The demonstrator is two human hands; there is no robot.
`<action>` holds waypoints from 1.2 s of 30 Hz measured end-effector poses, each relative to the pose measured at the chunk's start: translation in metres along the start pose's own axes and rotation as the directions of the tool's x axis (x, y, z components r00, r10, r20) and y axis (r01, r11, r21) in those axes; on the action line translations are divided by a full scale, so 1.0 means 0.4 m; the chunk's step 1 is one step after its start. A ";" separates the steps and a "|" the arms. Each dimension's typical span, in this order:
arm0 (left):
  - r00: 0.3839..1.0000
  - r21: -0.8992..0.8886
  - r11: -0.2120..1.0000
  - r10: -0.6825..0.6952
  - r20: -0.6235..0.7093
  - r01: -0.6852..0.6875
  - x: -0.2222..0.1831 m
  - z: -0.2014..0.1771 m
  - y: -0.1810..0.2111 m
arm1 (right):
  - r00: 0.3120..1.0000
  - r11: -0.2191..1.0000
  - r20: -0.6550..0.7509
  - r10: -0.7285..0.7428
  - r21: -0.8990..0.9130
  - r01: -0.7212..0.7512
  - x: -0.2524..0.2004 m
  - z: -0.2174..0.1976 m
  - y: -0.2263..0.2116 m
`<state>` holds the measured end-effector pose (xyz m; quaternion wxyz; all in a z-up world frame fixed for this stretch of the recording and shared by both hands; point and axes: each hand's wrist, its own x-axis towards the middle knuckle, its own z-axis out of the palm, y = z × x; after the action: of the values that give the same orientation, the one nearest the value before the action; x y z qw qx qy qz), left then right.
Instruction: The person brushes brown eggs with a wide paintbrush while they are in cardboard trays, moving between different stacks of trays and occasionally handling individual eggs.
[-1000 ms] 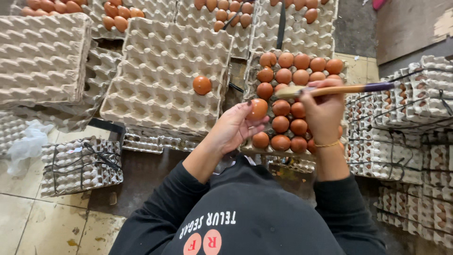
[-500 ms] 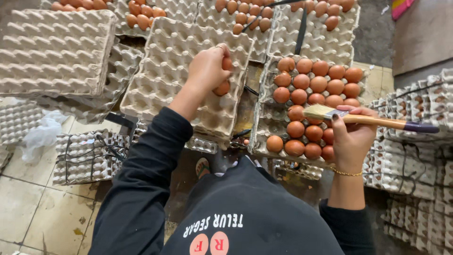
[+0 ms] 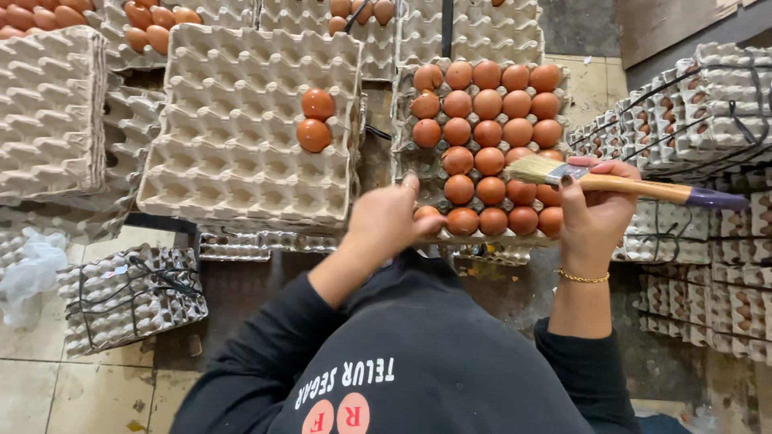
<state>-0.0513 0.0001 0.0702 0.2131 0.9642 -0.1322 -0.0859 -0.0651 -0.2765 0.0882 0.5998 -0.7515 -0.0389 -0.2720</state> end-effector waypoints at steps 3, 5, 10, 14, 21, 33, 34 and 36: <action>0.999 0.045 0.999 -0.022 0.027 0.021 -0.003 0.091 0.011 | 1.000 0.999 0.019 0.014 0.029 -0.014 -0.004 -0.016 -0.001; 1.000 0.025 1.000 -0.002 -0.018 0.003 -0.012 0.110 0.006 | 0.999 0.999 0.031 0.019 0.027 -0.020 -0.007 -0.022 -0.001; 1.000 -0.171 0.985 0.002 -0.013 -0.004 -0.041 0.087 -0.001 | 0.997 0.998 0.069 0.046 0.032 -0.048 -0.005 -0.039 0.048; 0.982 -0.053 0.996 0.063 -0.177 -0.074 -0.045 0.155 -0.013 | 0.993 0.996 0.093 0.077 0.033 -0.080 -0.008 -0.040 0.040; 0.921 0.068 0.988 0.154 -0.357 -0.139 -0.058 0.187 -0.023 | 0.990 0.995 0.117 0.075 0.052 -0.082 -0.007 -0.027 0.031; 0.968 0.032 0.994 0.108 -0.227 -0.104 -0.075 0.185 -0.022 | 0.987 0.992 0.117 0.113 0.049 -0.119 -0.016 -0.052 0.049; 0.968 0.031 0.994 0.110 -0.226 -0.105 -0.075 0.196 -0.022 | 0.987 0.992 0.116 0.114 0.047 -0.120 -0.019 -0.053 0.050; 0.959 -0.030 0.990 0.127 -0.252 -0.138 -0.077 0.217 -0.025 | 0.986 0.991 0.111 0.122 0.039 -0.127 -0.025 -0.052 0.053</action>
<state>-0.0978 -0.0159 -0.0082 0.2561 0.9510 -0.1666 0.0473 -0.0729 -0.2989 0.0679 0.6299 -0.7520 -0.0304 -0.1918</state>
